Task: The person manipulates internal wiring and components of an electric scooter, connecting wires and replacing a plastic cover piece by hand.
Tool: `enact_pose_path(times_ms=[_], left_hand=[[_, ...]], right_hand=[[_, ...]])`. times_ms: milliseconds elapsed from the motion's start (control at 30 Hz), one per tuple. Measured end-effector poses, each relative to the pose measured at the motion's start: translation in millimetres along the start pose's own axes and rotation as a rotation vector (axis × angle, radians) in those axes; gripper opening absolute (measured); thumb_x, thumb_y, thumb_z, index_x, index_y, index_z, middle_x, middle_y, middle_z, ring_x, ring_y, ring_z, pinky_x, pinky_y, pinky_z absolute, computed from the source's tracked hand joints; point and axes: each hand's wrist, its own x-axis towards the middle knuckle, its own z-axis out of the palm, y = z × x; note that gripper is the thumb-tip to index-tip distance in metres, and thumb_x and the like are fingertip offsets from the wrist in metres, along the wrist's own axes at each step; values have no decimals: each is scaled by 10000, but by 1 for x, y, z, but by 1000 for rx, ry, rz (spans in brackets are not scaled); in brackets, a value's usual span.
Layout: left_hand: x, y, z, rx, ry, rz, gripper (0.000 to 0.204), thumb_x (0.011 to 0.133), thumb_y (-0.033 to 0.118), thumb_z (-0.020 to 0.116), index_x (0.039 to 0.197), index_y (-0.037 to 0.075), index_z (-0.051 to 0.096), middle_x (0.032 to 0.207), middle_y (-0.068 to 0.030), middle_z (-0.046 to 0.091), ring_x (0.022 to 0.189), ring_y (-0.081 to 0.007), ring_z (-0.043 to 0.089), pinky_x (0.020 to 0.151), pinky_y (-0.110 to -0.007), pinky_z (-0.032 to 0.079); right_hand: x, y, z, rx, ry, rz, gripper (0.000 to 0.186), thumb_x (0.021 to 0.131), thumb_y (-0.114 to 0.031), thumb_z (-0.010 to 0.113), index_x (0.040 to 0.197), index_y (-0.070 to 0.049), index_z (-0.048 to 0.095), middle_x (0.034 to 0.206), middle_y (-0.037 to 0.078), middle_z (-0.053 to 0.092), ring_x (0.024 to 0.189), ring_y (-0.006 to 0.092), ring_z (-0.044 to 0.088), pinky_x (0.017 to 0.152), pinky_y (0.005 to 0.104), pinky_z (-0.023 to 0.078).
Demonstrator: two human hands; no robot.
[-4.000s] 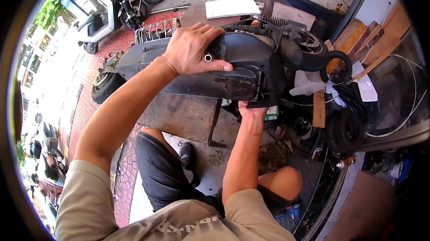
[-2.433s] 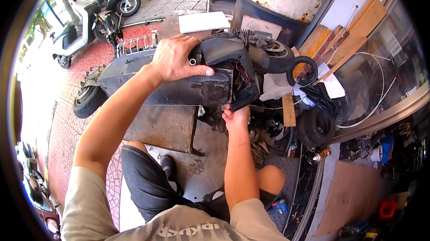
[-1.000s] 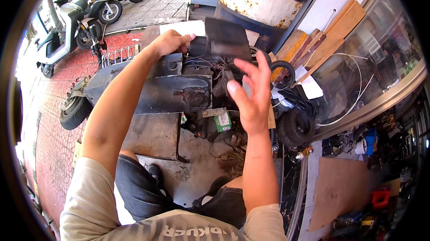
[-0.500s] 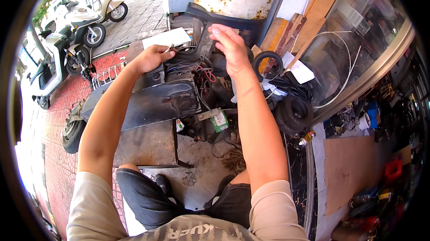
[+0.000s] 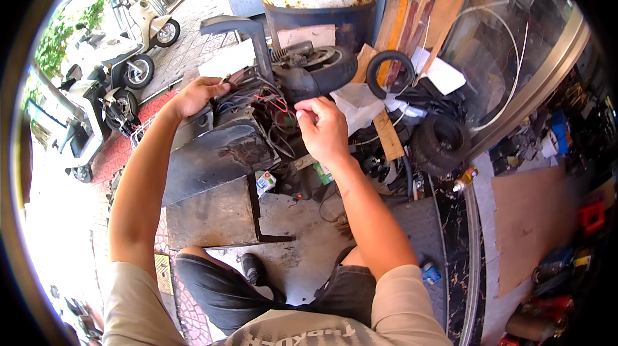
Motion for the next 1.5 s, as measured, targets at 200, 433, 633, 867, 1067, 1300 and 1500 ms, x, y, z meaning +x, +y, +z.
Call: enact_pose_path(times_ms=[200,433,633,867,1067,1300,1500], left_hand=[[-4,-9,-1,-109,33,31,402,1063,328,649,1286,8,743,1170,-64,762,1113,-133,618,1050,-298,446],[-4,-5,3,-84,8,-2,380,1088,302,601,1305,17,726,1207,-58,732,1114,-140,609,1055,-310,443],[-8,-7,2,-100,60,89,387,1088,322,608,1291,18,736,1173,-47,740,1103,-120,603,1038,-290,438],[-23,11,7,75,214,274,399,1088,344,618,1225,-5,756,1059,-30,768,1022,-111,632,967,-302,495],[-20,-17,-2,-12,209,211,363,1077,293,649,1237,-19,747,1124,-41,761,1083,-111,631,1005,-293,484],[-17,-14,2,-50,221,233,337,1078,262,647,1230,-21,749,1105,-37,766,1057,-101,634,981,-290,495],[-26,-15,0,-112,350,259,320,1069,282,658,1129,-11,772,969,-6,762,900,-90,616,855,-286,505]], right_hand=[[26,-62,3,-283,-126,-323,335,906,-129,711,1236,-83,739,1349,141,600,1266,334,550,1060,444,463],[53,-55,7,-629,-310,-543,226,805,-140,736,1018,-69,765,1530,159,515,1438,350,441,1082,493,408],[58,-27,-8,-667,-326,-720,125,794,-114,720,918,-99,730,1225,85,626,1208,277,569,919,445,473],[75,6,-36,-652,-381,-723,205,792,-69,737,981,-148,741,1212,75,637,1180,287,587,946,434,498],[17,-38,-15,-470,-247,-382,263,830,-113,763,1084,-48,746,1330,167,624,1240,365,568,1044,474,465],[-36,-57,-19,-296,-3,-168,125,836,-106,809,788,-41,714,1239,152,699,1147,343,617,978,436,472],[-80,-73,0,-264,-113,25,191,844,-144,829,925,0,733,1343,208,643,1246,366,607,1074,427,469]])
